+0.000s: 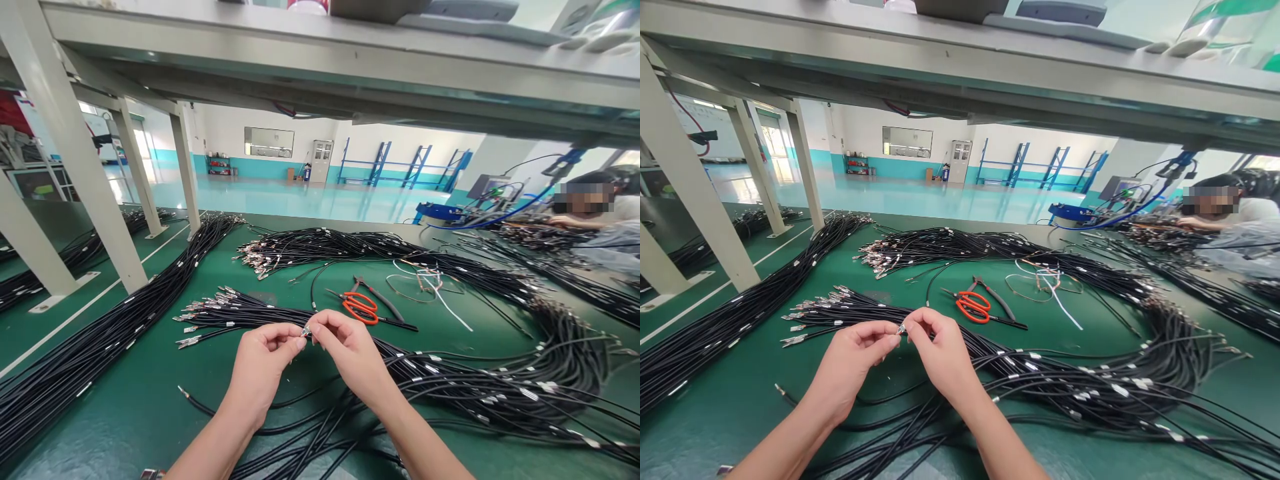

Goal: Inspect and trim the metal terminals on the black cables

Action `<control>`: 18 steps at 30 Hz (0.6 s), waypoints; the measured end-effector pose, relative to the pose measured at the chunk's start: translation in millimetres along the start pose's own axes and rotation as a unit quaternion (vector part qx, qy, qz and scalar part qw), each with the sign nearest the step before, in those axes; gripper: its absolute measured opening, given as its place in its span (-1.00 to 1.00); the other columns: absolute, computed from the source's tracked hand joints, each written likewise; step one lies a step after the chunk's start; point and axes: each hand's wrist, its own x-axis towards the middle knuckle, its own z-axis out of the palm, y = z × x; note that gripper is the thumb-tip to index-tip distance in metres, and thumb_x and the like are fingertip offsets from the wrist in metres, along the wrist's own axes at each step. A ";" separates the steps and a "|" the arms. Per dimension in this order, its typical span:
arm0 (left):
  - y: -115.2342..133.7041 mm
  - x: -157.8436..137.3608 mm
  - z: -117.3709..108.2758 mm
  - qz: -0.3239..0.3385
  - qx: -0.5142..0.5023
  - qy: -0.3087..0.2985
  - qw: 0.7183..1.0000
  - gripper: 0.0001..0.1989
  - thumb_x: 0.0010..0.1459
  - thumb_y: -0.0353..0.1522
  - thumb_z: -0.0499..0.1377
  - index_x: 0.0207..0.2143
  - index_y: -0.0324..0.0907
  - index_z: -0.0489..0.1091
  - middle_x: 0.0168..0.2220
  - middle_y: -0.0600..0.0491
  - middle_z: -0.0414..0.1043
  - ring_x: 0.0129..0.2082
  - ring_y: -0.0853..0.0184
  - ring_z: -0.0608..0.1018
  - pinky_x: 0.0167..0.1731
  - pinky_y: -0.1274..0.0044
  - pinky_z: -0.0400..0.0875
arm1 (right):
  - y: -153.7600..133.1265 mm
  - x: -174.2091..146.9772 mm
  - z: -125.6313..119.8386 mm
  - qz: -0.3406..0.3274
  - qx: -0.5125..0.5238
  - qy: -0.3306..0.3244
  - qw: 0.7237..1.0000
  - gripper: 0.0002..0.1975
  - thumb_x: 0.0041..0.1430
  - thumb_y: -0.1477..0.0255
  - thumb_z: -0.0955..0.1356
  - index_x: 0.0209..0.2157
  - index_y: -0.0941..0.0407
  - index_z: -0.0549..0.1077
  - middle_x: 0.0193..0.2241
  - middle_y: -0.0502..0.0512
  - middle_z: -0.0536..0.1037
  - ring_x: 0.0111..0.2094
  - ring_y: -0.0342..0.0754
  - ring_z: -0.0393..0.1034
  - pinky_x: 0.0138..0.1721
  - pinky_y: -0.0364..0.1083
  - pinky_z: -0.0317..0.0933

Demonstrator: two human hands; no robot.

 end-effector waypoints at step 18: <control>4.0 -3.6 5.5 -0.028 0.036 0.011 0.999 -0.52 -0.15 -0.23 0.14 -0.18 -0.35 0.35 -0.32 -0.01 0.34 -0.56 0.77 0.24 -0.59 0.90 0.15 | -1.4 -0.7 2.7 -0.027 -0.015 0.008 0.999 -0.78 0.13 0.36 0.22 -0.45 0.22 0.36 -0.46 0.02 0.37 -0.40 -0.22 0.21 -0.35 -0.24 0.09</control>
